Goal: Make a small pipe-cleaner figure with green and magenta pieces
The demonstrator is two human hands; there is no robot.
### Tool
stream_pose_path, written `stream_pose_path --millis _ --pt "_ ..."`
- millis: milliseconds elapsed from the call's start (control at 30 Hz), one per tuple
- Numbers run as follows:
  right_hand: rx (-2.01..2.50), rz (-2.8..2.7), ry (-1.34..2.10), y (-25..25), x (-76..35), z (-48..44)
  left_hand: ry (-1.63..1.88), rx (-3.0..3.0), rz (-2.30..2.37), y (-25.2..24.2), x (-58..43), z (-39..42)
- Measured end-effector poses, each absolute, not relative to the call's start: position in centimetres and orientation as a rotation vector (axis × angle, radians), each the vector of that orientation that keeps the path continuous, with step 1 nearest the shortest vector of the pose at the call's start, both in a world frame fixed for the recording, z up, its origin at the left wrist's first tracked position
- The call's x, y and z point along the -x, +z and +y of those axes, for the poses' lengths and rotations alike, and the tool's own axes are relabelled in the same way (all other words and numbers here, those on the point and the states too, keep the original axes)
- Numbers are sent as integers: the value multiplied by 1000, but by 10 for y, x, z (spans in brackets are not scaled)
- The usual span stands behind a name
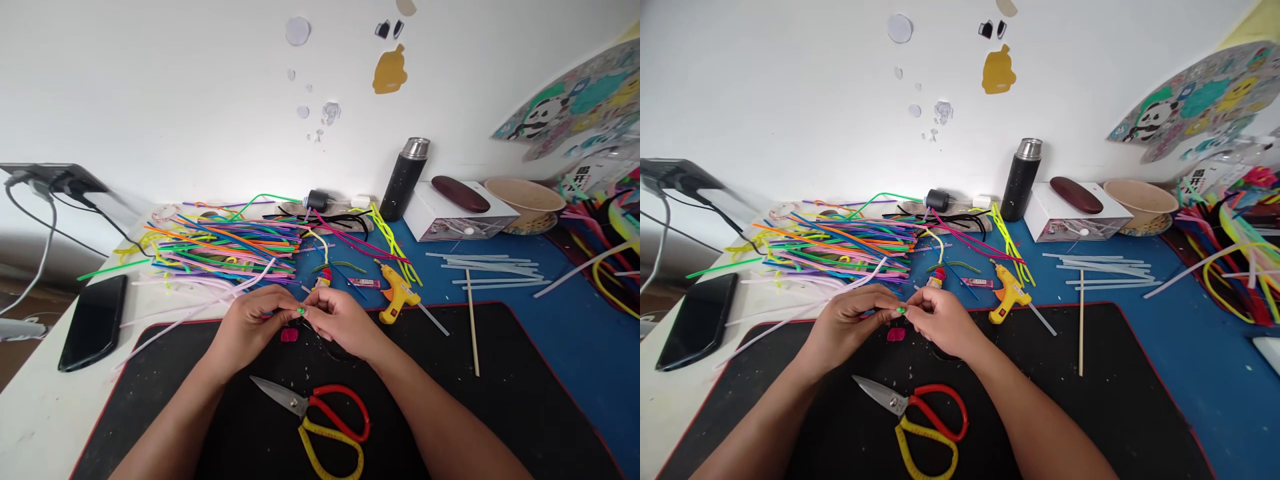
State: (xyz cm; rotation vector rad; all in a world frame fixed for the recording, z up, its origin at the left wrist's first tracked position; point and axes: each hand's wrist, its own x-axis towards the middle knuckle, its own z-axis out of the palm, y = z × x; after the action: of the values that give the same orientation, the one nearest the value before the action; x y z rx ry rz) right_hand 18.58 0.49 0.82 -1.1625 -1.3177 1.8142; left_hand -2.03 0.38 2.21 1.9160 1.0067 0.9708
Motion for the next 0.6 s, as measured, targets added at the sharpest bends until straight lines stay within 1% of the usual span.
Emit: stream_pose_path --millis 200,300,433,600 --pt "1269 -1413 1718 -1 -183 5 865 -2225 1003 22 18 0" --pt "1330 -1468 1668 -3 -181 4 800 -2258 1052 23 17 0" --pt "1205 -1406 1728 5 -183 3 876 -1991 1155 24 19 2" --pt "1046 -1240 1755 15 -190 6 1087 -1321 1256 19 24 8"
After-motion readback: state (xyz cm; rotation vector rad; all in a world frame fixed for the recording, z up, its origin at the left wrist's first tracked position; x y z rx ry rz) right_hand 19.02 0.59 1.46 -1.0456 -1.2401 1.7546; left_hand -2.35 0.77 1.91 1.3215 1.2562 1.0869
